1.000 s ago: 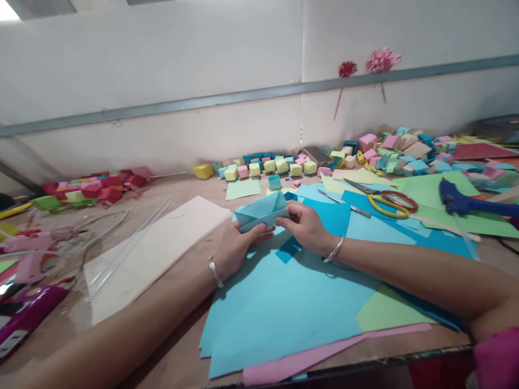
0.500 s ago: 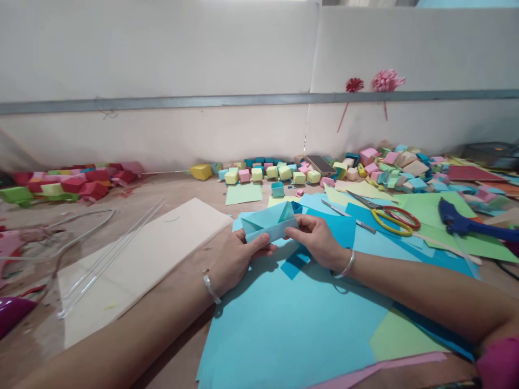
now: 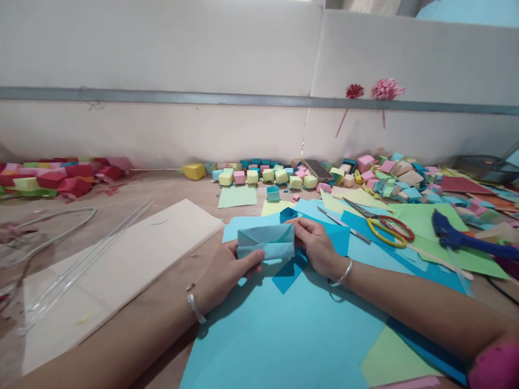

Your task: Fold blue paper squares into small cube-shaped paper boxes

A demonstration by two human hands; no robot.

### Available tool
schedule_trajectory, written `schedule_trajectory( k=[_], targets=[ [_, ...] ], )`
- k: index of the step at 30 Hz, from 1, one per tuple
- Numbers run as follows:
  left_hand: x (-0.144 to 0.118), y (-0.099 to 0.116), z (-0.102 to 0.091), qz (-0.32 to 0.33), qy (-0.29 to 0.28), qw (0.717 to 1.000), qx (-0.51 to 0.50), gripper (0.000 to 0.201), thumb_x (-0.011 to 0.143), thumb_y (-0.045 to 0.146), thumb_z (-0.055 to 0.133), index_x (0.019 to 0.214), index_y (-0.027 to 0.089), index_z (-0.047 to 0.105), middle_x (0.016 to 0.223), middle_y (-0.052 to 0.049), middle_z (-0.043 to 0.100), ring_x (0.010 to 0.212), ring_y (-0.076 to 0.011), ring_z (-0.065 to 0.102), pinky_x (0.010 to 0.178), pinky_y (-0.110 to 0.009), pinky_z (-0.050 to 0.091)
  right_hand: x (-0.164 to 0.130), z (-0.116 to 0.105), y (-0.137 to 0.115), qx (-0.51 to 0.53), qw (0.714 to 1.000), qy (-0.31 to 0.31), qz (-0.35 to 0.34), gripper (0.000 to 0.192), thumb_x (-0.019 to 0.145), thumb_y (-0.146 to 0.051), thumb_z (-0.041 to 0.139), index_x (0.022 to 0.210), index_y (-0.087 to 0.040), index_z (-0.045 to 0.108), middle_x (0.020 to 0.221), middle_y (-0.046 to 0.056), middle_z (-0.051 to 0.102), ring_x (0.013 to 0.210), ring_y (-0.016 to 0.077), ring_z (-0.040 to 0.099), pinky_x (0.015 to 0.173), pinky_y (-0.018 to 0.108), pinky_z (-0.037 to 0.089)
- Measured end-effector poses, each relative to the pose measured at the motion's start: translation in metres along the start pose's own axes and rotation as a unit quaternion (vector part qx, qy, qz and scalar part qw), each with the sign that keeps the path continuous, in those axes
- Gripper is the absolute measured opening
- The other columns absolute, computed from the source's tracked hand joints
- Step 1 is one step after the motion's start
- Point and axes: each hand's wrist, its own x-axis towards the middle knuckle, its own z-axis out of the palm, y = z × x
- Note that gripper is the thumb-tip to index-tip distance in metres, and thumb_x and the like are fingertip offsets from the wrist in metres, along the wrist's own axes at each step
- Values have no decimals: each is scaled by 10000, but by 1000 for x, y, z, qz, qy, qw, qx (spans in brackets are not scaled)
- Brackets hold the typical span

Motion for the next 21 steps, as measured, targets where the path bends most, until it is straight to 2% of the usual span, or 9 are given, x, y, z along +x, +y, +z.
schedule_trajectory(
  k=[2, 6, 14, 21],
  targets=[
    [0, -1, -1, -2, -1, 1000, 21, 361, 741, 482, 676, 593, 167, 581, 524, 7, 580, 500, -125, 486, 503, -249, 360, 0, -1, 1, -12, 1000, 3, -7, 316, 819, -489, 643, 855, -175, 650, 662, -17, 559, 545, 94, 500, 515, 222, 425],
    [1, 2, -2, -38, 1, 999, 36, 353, 729, 485, 655, 622, 162, 561, 515, 21, 555, 503, -122, 470, 496, -242, 338, -2, -3, 1, -9, 1000, -4, -13, 346, 861, -508, 594, 916, -178, 683, 668, -5, 575, 586, 107, 523, 546, 225, 442],
    [5, 6, -1, -66, -6, 998, -19, 351, 668, 500, 663, 630, 178, 528, 494, 35, 532, 483, -111, 435, 466, -222, 305, -2, -2, 0, 61, 997, 5, 42, 319, 800, -487, 684, 889, -182, 712, 675, 7, 618, 601, 113, 550, 570, 226, 459],
    [6, -2, -2, -59, -15, 996, -62, 398, 646, 533, 679, 652, 169, 516, 511, 44, 496, 477, -93, 393, 445, -211, 270, -3, -2, 2, 103, 993, -22, 47, 267, 807, -444, 688, 866, -185, 714, 681, 15, 627, 611, 117, 551, 606, 238, 462]
  ],
)
